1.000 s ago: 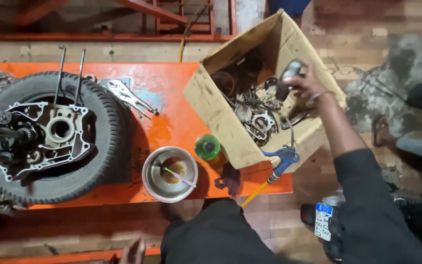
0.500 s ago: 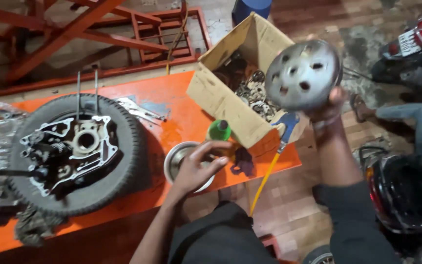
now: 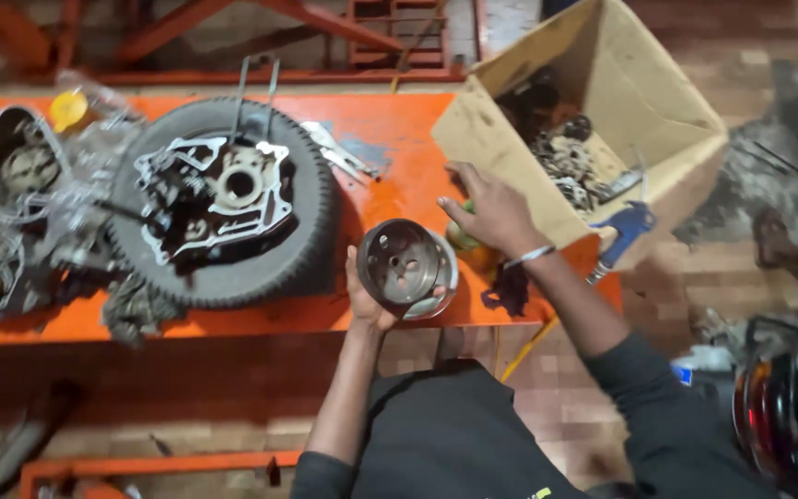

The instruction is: The person cleans various mechanical parts, including gears and a clutch plate, by pouring liquid from a green bottle into a metal bowl and scrubbing them with a toothbrush. The person also uses a compressed air gun to blow off debris from the parts and wipes them with a cloth before placing them into a cardboard box.

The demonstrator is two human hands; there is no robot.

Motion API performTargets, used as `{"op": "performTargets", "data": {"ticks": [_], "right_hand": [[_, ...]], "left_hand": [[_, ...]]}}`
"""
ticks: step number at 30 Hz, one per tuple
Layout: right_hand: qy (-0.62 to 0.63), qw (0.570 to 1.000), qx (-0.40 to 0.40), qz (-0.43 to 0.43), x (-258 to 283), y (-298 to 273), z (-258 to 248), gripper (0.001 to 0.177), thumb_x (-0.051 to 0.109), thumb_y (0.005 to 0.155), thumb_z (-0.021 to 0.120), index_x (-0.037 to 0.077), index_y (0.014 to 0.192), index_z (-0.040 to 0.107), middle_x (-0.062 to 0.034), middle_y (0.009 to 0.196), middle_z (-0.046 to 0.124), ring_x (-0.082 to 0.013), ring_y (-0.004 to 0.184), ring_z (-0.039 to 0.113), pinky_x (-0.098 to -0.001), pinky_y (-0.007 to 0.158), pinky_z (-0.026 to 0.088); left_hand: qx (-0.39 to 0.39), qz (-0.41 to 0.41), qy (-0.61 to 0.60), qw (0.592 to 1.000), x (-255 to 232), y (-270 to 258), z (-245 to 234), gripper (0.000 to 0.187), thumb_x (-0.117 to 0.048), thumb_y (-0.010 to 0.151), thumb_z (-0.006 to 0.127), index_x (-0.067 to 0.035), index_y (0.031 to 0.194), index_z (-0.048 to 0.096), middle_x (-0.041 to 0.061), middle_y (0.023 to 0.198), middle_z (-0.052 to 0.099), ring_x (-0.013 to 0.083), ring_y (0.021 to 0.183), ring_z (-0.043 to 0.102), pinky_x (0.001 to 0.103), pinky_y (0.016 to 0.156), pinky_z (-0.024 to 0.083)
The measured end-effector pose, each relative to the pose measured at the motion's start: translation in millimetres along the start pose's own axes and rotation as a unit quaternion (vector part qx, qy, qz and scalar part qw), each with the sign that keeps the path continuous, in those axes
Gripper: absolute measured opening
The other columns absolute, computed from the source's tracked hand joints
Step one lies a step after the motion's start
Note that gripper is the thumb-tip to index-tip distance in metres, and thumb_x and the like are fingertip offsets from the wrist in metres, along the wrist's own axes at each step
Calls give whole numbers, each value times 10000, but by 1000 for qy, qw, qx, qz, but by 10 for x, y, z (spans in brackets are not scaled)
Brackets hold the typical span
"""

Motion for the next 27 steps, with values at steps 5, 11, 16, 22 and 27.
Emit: {"op": "performTargets", "data": {"ticks": [5, 11, 16, 22, 27], "right_hand": [[-733, 662, 61, -144, -1414, 862, 1128, 484, 382, 1022, 482, 63, 1366, 603, -148, 1307, 643, -348, 1227, 591, -645, 1091, 333], [-750, 654, 71, -68, -1129, 821, 849, 405, 379, 966, 541, 95, 1201, 708, -152, 1170, 698, -348, 1082, 639, -558, 862, 440], [-493, 868, 55, -11, 428, -79, -927, 692, 514, 643, 892, 179, 1209, 675, -114, 1113, 720, -323, 1049, 690, -517, 926, 508], [84, 970, -147, -176, -319, -655, -676, 987, 470, 734, 905, 17, 1490, 460, -183, 1354, 614, -312, 1245, 627, -454, 1050, 527], [299, 937, -150, -97, -711, -870, 366, 621, 188, 757, 907, -1, 1274, 618, -105, 1189, 700, -220, 1080, 701, -349, 906, 617]], "left_hand": [[12, 72, -44, 996, -91, -151, 79, 978, -814, 900, 495, -50, 1509, 462, 220, 1484, 533, 438, 1314, 567, 689, 1047, 479], [32, 95, -26, 995, -14, -136, -352, 981, -817, 934, 539, -44, 1534, 469, 254, 1435, 545, 457, 1264, 572, 678, 964, 544], [-109, 82, 21, 990, 23, 2, -452, 872, -760, 863, 555, -139, 1471, 498, 148, 1410, 575, 355, 1228, 621, 656, 894, 579], [-84, 20, 14, 996, 74, 115, -299, 907, -818, 872, 451, -121, 1450, 506, 180, 1382, 599, 414, 1167, 650, 650, 850, 586], [-10, -37, -28, 999, 158, 134, -328, 1013, -896, 868, 359, -95, 1474, 489, 225, 1370, 619, 473, 1145, 642, 613, 810, 589]]}}
Point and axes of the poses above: each hand's wrist, its own y-axis towards the middle knuckle, its own z-axis out of the palm, x = y × z, the point moved 1 cm from there along y, towards the middle knuckle
